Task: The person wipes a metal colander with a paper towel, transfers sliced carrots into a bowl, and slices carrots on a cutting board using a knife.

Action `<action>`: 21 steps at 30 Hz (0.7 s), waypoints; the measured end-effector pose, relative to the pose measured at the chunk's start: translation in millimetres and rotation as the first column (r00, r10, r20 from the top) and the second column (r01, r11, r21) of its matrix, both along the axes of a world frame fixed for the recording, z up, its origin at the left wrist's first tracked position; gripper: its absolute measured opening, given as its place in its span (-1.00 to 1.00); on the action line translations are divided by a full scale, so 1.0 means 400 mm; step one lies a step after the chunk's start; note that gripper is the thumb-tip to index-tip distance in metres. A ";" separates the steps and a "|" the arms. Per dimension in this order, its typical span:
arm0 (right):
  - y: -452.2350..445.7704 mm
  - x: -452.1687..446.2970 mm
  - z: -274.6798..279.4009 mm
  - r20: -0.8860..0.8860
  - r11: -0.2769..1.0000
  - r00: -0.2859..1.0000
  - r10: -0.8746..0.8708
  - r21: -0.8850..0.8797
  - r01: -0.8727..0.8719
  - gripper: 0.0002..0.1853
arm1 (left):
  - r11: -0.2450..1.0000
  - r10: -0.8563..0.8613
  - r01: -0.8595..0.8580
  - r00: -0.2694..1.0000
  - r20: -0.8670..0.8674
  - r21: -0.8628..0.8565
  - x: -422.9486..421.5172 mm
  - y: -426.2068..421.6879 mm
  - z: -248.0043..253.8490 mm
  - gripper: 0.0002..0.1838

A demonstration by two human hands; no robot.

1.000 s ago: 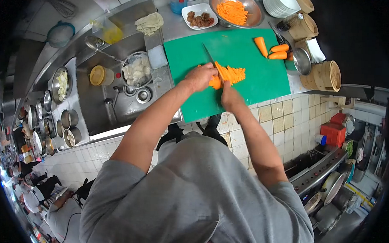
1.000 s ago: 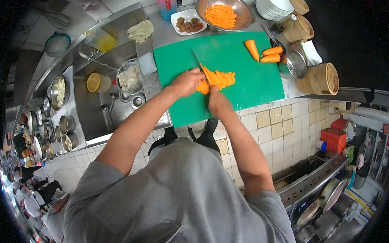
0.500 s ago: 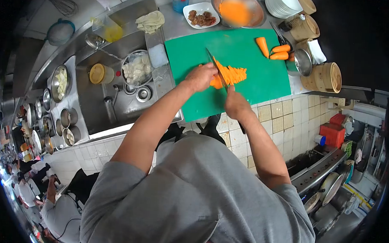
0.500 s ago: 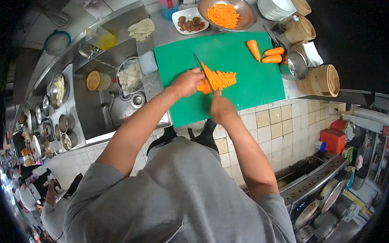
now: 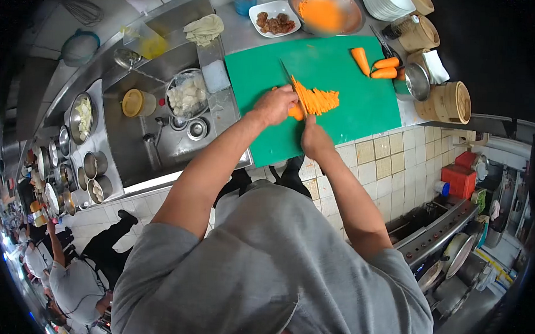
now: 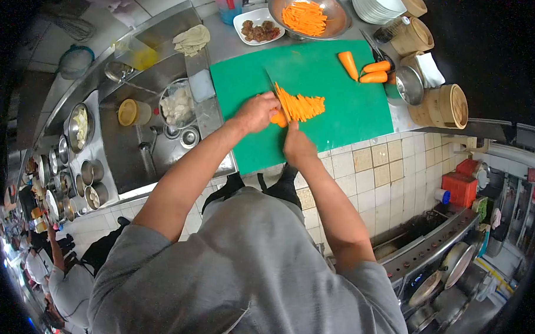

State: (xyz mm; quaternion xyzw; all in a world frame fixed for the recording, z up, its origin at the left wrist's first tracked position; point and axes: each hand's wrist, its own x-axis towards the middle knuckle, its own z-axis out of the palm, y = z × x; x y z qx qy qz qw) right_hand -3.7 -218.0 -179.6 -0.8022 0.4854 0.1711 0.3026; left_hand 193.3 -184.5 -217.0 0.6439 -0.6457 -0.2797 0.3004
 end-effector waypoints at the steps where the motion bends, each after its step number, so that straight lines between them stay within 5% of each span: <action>1: -0.037 0.030 -0.011 0.029 1.000 0.999 0.029 0.003 -0.030 -0.69 | 1.000 -0.001 0.001 1.000 0.011 -0.007 0.005 -0.004 -0.005 -0.88; 5: -0.029 0.031 0.115 -0.026 0.993 0.995 0.097 0.066 -0.095 -0.66 | 0.996 0.004 -0.007 0.999 -0.037 -0.087 0.010 -0.009 0.007 -0.90; 8: 0.027 -0.027 0.057 -0.020 0.995 0.996 0.089 -0.038 -0.089 -0.66 | 0.998 0.037 -0.039 0.998 -0.043 -0.057 0.004 0.003 -0.001 -0.91; 12: -0.035 0.048 0.002 0.080 0.998 0.997 0.001 0.070 -0.007 -0.65 | 0.999 0.028 -0.028 1.000 0.012 -0.029 0.008 -0.009 0.000 -0.91; 17: 0.016 -0.007 0.072 0.013 0.996 0.996 0.086 0.020 -0.087 -0.67 | 0.992 0.054 -0.051 0.998 0.023 -0.116 -0.004 0.008 -0.028 -0.96; 21: -0.005 0.024 -0.005 0.016 0.999 0.999 0.045 0.030 -0.046 -0.66 | 1.000 0.013 -0.013 1.000 -0.001 0.015 0.003 0.004 -0.006 -0.95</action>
